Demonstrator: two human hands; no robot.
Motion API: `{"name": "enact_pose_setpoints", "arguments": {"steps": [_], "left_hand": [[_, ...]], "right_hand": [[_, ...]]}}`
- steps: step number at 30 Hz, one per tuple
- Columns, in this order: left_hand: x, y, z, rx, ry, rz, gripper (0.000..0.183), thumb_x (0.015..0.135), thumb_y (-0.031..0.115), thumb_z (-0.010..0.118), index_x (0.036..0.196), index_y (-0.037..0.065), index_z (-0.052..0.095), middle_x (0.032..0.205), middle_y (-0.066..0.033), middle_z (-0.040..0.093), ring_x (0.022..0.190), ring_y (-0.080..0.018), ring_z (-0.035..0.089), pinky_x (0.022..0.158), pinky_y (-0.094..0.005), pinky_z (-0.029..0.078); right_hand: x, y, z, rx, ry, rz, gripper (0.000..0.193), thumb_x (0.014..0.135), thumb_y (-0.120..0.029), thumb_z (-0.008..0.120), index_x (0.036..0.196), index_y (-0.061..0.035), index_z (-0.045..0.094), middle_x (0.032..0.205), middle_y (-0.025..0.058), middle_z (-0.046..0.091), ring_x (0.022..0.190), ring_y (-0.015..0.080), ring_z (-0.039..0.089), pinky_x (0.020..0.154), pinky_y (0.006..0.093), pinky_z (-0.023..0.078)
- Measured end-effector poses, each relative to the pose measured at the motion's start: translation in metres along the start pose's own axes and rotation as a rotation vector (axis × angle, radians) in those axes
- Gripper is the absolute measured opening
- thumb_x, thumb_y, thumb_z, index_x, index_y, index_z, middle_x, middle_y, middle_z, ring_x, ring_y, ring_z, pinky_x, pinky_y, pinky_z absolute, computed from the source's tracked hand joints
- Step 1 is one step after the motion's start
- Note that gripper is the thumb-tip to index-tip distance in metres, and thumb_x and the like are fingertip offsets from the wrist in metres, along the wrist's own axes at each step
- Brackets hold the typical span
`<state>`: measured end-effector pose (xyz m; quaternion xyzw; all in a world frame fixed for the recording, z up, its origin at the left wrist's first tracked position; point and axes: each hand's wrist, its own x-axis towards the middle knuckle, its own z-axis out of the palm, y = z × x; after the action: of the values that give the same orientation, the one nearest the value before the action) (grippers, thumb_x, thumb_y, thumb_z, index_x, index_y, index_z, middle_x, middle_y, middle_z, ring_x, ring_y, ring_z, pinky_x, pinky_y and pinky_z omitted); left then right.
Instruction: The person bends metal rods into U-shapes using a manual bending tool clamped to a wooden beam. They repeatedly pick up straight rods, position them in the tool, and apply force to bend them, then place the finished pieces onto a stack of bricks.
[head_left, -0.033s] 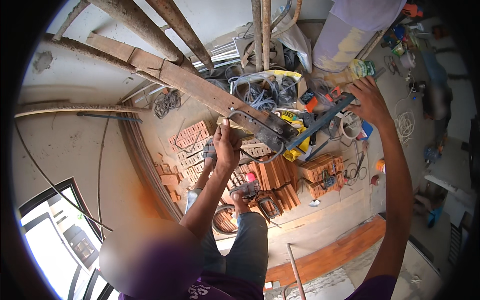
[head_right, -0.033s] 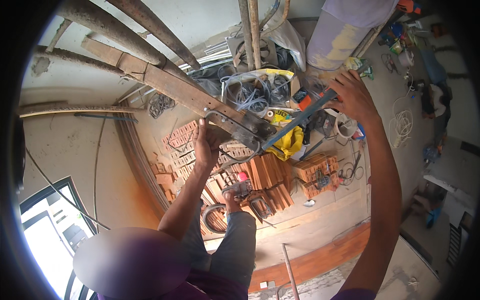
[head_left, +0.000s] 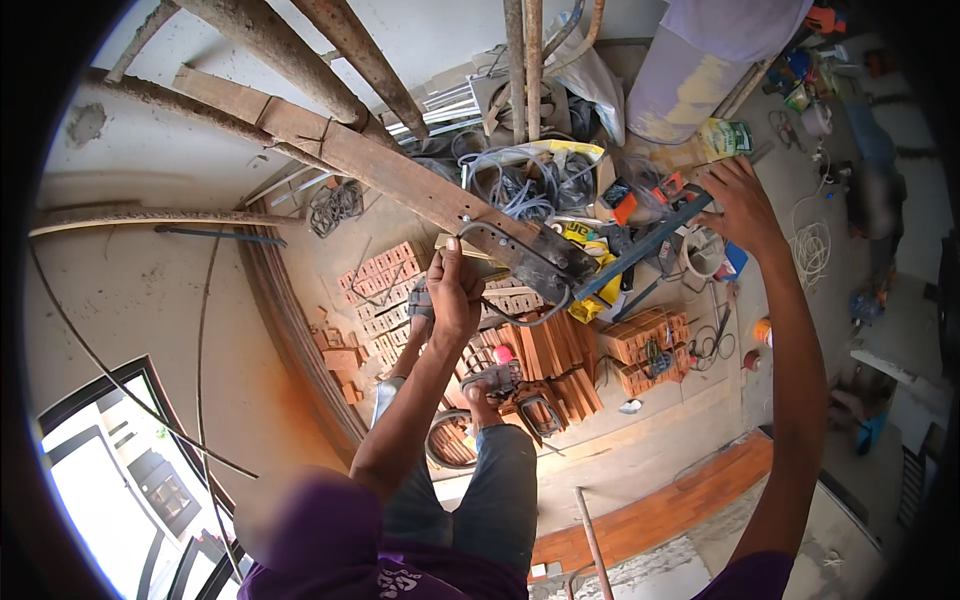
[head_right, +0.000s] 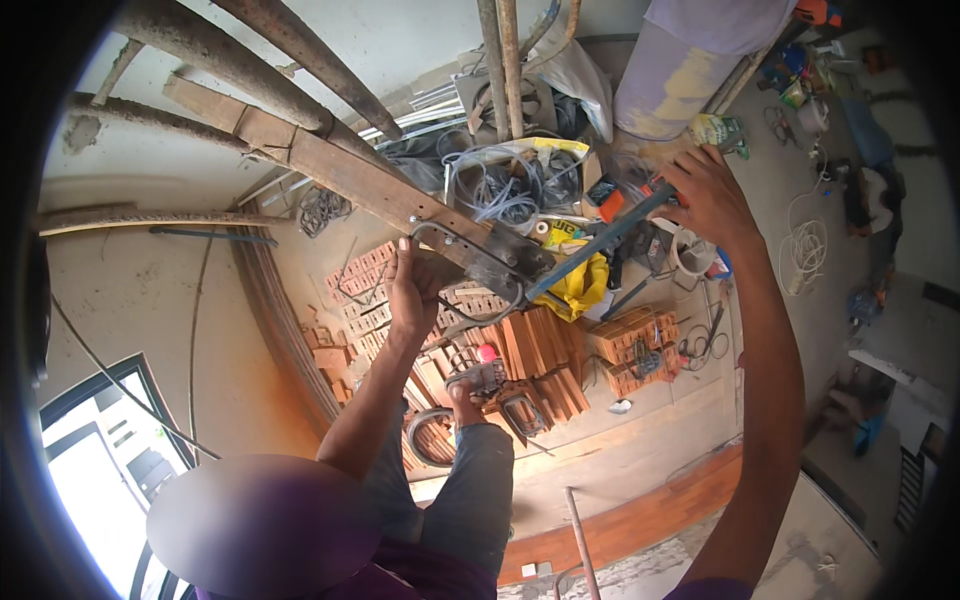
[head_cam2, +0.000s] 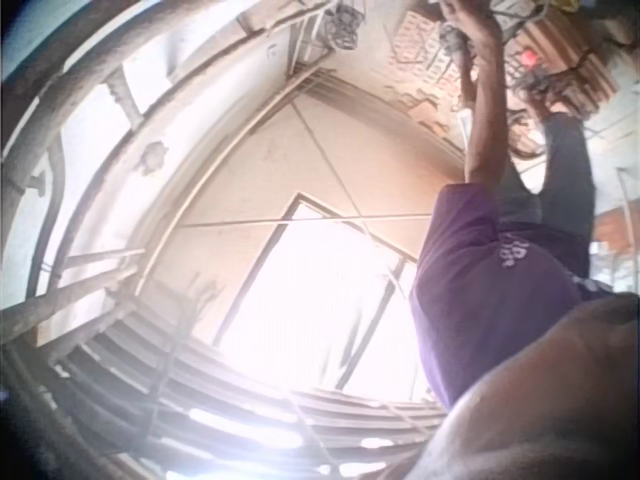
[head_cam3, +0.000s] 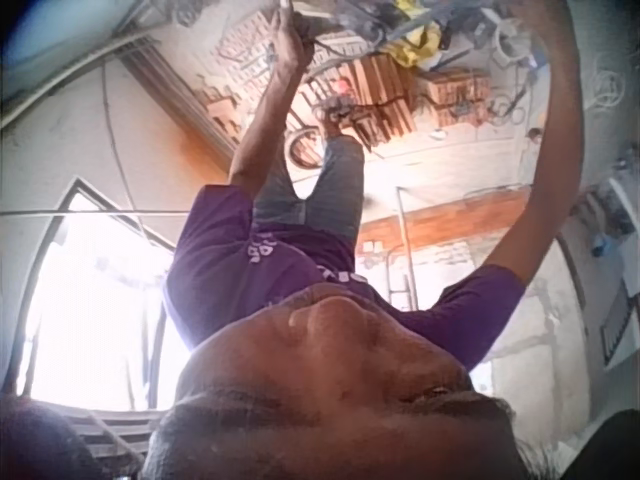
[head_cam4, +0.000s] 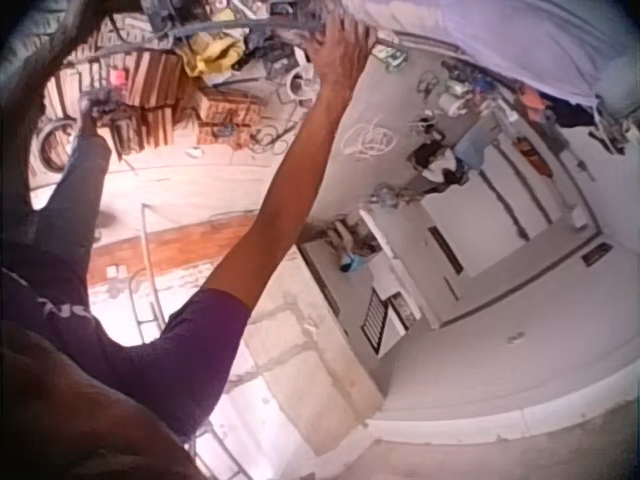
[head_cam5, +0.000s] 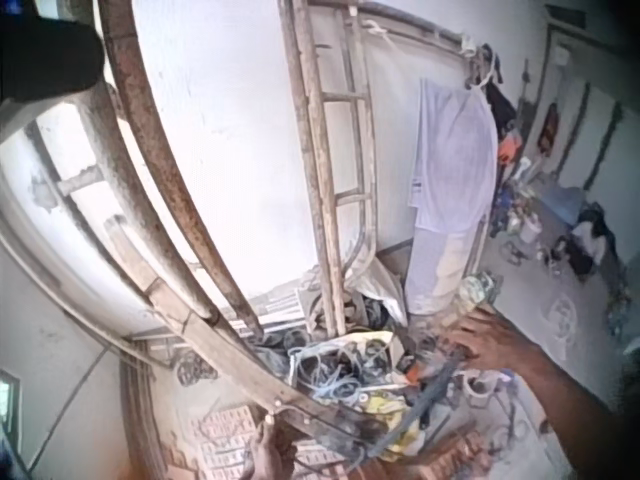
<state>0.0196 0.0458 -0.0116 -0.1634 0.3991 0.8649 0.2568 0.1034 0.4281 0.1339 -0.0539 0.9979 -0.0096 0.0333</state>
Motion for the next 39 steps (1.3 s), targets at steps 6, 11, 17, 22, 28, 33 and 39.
{"name": "enact_pose_setpoints", "arguments": {"steps": [6, 11, 17, 22, 28, 33, 39], "left_hand": [[-0.002, 0.01, 0.002, 0.042, -0.054, -0.053, 0.031, 0.098, 0.03, 0.056, 0.072, 0.018, 0.043, 0.058, 0.009, 0.028, 0.049, -0.0029, 0.022, 0.043, -0.0209, 0.02], [0.002, 0.008, -0.005, 0.028, -0.056, -0.129, 0.032, 0.098, 0.033, 0.056, 0.073, 0.018, 0.043, 0.06, 0.0089, 0.029, 0.05, -0.0031, 0.023, 0.044, -0.0206, 0.023], [0.004, 0.0, -0.004, 0.055, -0.041, -0.099, 0.035, 0.097, 0.033, 0.057, 0.07, 0.018, 0.041, 0.058, 0.009, 0.028, 0.048, -0.0029, 0.021, 0.042, -0.0212, 0.018], [0.009, -0.004, -0.009, 0.075, -0.059, -0.065, 0.035, 0.097, 0.033, 0.057, 0.07, 0.018, 0.041, 0.057, 0.0093, 0.027, 0.047, -0.0025, 0.021, 0.042, -0.021, 0.018], [0.011, -0.005, -0.004, 0.12, -0.055, -0.004, 0.034, 0.097, 0.033, 0.057, 0.071, 0.018, 0.042, 0.057, 0.0093, 0.027, 0.047, -0.0024, 0.02, 0.041, -0.0212, 0.018], [0.012, -0.005, -0.007, 0.105, -0.04, -0.058, 0.028, 0.098, 0.035, 0.056, 0.078, 0.016, 0.048, 0.059, 0.0089, 0.028, 0.048, -0.003, 0.022, 0.043, -0.0206, 0.021], [0.012, -0.005, -0.005, 0.019, 0.009, -0.126, 0.033, 0.098, 0.031, 0.057, 0.071, 0.018, 0.043, 0.057, 0.0082, 0.027, 0.048, -0.0039, 0.023, 0.043, -0.0212, 0.022]], "right_hand": [[-0.017, 0.0, 0.003, -0.017, 0.013, 0.0, 0.057, 0.066, -0.04, 0.076, 0.105, -0.0019, 0.059, 0.096, 0.0098, 0.055, 0.099, 0.0304, 0.051, 0.094, 0.0426, 0.038], [-0.006, 0.002, -0.011, 0.019, -0.016, -0.042, 0.055, 0.067, -0.047, 0.074, 0.096, -0.002, 0.061, 0.088, 0.0093, 0.053, 0.092, 0.0291, 0.05, 0.091, 0.0415, 0.039], [-0.001, 0.004, -0.024, 0.069, -0.128, 0.015, 0.053, 0.068, -0.049, 0.075, 0.091, -0.0018, 0.065, 0.084, 0.0094, 0.054, 0.091, 0.0273, 0.05, 0.09, 0.039, 0.039], [-0.018, 0.005, -0.014, 0.092, -0.169, 0.076, 0.055, 0.067, -0.047, 0.077, 0.097, -0.0018, 0.066, 0.085, 0.0095, 0.055, 0.091, 0.0264, 0.051, 0.091, 0.0382, 0.039], [-0.035, -0.005, -0.005, 0.066, -0.109, 0.104, 0.052, 0.067, -0.045, 0.078, 0.094, -0.0016, 0.064, 0.086, 0.0096, 0.055, 0.09, 0.0268, 0.051, 0.088, 0.0382, 0.039], [-0.041, -0.003, -0.008, 0.061, -0.1, 0.114, 0.054, 0.068, -0.049, 0.075, 0.091, -0.0012, 0.063, 0.085, 0.0099, 0.054, 0.088, 0.0279, 0.05, 0.089, 0.0391, 0.038], [-0.04, 0.003, -0.006, 0.102, -0.052, 0.065, 0.056, 0.069, -0.051, 0.074, 0.091, -0.0008, 0.063, 0.084, 0.0107, 0.052, 0.088, 0.0287, 0.048, 0.089, 0.0401, 0.037]]}}
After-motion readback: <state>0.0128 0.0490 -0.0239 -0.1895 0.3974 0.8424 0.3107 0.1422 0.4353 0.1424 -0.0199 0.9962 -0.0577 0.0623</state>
